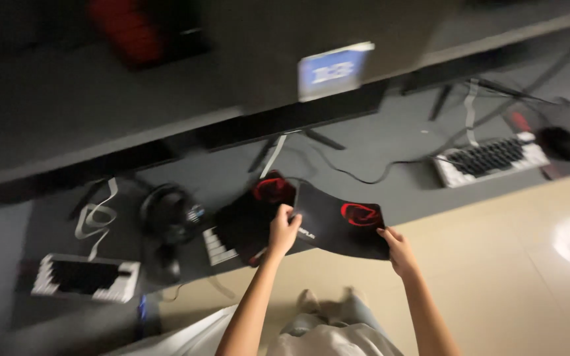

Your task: The person organizes multiple computer workstations by arranging peripherals. They place mousepads, keyboards, and mice on the desks and hang headphones on the wall-mounted shelves above the monitors.

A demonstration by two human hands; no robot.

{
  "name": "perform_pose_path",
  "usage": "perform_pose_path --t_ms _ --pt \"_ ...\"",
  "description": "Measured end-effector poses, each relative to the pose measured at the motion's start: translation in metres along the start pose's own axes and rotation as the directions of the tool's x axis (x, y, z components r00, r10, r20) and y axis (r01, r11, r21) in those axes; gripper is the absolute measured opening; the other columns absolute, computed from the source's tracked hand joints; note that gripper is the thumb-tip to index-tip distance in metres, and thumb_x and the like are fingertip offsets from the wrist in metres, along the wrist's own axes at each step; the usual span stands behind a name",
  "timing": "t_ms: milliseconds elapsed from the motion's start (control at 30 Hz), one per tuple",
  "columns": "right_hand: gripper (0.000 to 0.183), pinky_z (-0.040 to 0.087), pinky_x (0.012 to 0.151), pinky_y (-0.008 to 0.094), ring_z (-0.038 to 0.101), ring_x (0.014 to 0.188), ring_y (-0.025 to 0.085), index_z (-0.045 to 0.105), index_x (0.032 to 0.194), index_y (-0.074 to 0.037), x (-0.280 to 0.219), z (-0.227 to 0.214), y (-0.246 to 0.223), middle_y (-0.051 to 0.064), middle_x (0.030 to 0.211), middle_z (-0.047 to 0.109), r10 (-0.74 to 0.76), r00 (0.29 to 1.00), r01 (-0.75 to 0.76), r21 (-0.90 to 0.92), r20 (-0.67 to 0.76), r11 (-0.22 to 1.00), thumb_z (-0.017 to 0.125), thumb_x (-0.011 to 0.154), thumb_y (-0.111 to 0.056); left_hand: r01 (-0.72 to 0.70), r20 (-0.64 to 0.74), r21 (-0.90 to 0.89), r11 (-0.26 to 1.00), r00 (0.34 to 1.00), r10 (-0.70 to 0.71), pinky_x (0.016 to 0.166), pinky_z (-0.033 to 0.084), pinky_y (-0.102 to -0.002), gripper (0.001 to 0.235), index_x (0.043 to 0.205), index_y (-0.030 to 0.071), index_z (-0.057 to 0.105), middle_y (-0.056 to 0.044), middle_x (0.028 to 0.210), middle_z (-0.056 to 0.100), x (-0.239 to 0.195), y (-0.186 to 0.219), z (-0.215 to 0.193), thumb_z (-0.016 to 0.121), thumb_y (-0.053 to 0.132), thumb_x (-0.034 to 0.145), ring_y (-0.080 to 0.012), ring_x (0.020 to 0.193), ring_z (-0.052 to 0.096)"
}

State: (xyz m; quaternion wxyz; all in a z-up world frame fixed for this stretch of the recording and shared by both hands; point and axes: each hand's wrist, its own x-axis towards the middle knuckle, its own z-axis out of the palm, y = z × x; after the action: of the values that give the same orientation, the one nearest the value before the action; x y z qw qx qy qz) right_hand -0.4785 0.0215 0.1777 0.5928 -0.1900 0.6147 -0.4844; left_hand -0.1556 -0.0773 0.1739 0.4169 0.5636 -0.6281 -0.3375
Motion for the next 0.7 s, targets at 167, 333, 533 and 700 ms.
perform_pose_path --t_ms 167,333,533,700 --pt "0.029 0.035 0.055 0.024 0.041 0.065 0.004 0.056 0.077 -0.011 0.017 -0.088 0.042 -0.008 0.071 0.045 -0.194 0.976 0.199 0.046 -0.1 0.979 0.065 0.102 -0.022 0.036 0.183 -0.087 0.996 0.983 -0.02 0.077 0.056 -0.043 0.028 0.107 0.005 0.058 -0.018 0.095 0.073 0.027 -0.015 0.13 0.073 0.017 0.087 -0.035 0.091 0.073" --pt "0.028 0.04 0.056 0.025 0.046 0.065 0.005 0.055 0.077 -0.013 0.028 -0.11 0.037 -0.006 0.072 0.05 -0.251 0.954 0.261 0.045 -0.166 0.964 0.068 0.1 -0.023 0.058 0.184 -0.005 0.998 0.981 -0.056 0.081 0.055 -0.045 0.029 0.116 0.007 0.058 -0.019 0.1 0.072 0.07 -0.018 0.194 0.069 0.013 0.09 -0.0372 0.095 0.071" --pt "0.015 0.059 0.079 0.033 0.07 0.085 0.018 0.062 0.101 -0.006 0.062 -0.117 0.06 0.007 0.093 0.068 0.023 0.998 -0.032 0.148 0.064 0.988 0.065 0.099 -0.02 0.25 0.015 -0.001 0.968 0.968 -0.25 0.08 0.055 -0.046 0.044 0.129 0.01 0.049 -0.018 0.1 0.072 0.075 -0.023 0.214 0.069 0.017 0.091 -0.0366 0.091 0.071" --pt "0.027 0.061 0.086 0.039 0.073 0.096 0.026 0.058 0.12 -0.001 0.092 -0.112 0.069 0.012 0.111 0.071 0.174 0.981 -0.192 0.283 0.088 0.94 0.055 0.103 -0.022 0.143 0.064 0.127 0.981 0.986 -0.152 0.073 0.053 -0.048 0.052 0.126 0.01 0.052 -0.017 0.09 0.068 -0.003 -0.057 0.236 0.078 0.016 0.081 -0.037 0.084 0.067"
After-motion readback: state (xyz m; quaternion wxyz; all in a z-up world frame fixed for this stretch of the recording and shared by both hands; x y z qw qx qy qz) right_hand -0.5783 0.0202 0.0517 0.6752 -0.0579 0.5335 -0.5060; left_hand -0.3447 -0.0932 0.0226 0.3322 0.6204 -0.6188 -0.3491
